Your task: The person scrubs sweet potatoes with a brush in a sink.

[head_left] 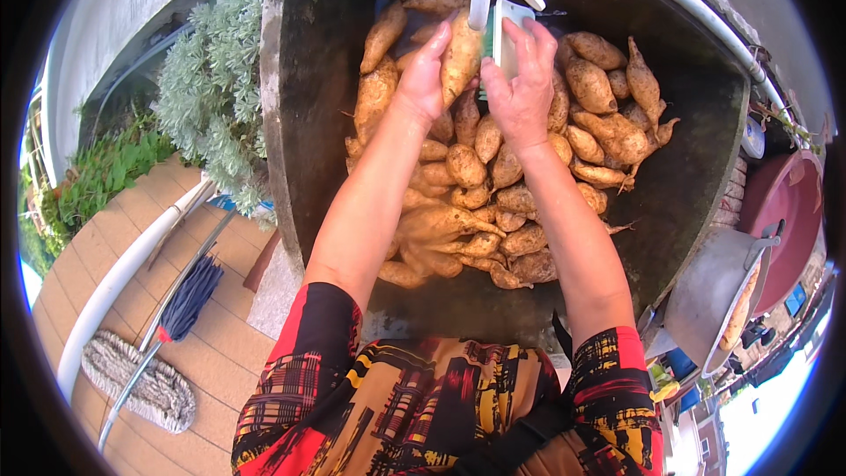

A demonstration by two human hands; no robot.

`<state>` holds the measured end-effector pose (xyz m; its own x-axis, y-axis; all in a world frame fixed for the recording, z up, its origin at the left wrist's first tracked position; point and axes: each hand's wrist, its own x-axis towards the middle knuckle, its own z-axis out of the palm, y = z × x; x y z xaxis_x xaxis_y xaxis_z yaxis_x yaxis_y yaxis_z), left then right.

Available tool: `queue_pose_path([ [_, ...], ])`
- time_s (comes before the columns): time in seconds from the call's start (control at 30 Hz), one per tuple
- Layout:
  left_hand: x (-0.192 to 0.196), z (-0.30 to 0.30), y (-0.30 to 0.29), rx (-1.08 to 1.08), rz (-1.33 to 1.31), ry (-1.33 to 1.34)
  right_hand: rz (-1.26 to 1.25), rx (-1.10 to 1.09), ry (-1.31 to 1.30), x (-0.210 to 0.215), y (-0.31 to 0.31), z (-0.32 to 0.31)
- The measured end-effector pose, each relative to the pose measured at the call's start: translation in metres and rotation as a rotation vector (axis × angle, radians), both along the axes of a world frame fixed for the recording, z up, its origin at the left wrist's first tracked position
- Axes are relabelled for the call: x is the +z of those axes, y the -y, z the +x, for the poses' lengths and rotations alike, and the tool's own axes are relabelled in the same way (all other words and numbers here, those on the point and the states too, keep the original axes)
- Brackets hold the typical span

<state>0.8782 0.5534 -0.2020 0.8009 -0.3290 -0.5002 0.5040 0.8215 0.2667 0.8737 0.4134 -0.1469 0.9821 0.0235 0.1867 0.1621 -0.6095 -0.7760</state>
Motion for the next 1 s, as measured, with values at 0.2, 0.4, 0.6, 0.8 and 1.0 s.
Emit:
queue_pose_path([
  [0.2, -0.035, -0.014, -0.007, -0.055, -0.354, 0.102, -0.191, 0.203, 0.112, 0.01, -0.024, -0.048],
  [0.4, 0.02, -0.011, 0.01, 0.098, 0.287, 0.052, -0.118, 0.013, 0.083, -0.002, -0.007, 0.014],
  [0.6, -0.003, -0.005, -0.009, 0.002, 0.179, 0.176, -0.132, 0.176, 0.048, 0.017, -0.026, -0.036],
  [0.8, 0.027, -0.016, -0.005, -0.142, 0.472, -0.001, 0.032, 0.027, -0.205, -0.001, 0.007, 0.038],
  [1.0, -0.009, -0.022, -0.023, 0.053, 0.556, 0.212, -0.053, 0.277, -0.037, 0.027, -0.012, -0.032],
])
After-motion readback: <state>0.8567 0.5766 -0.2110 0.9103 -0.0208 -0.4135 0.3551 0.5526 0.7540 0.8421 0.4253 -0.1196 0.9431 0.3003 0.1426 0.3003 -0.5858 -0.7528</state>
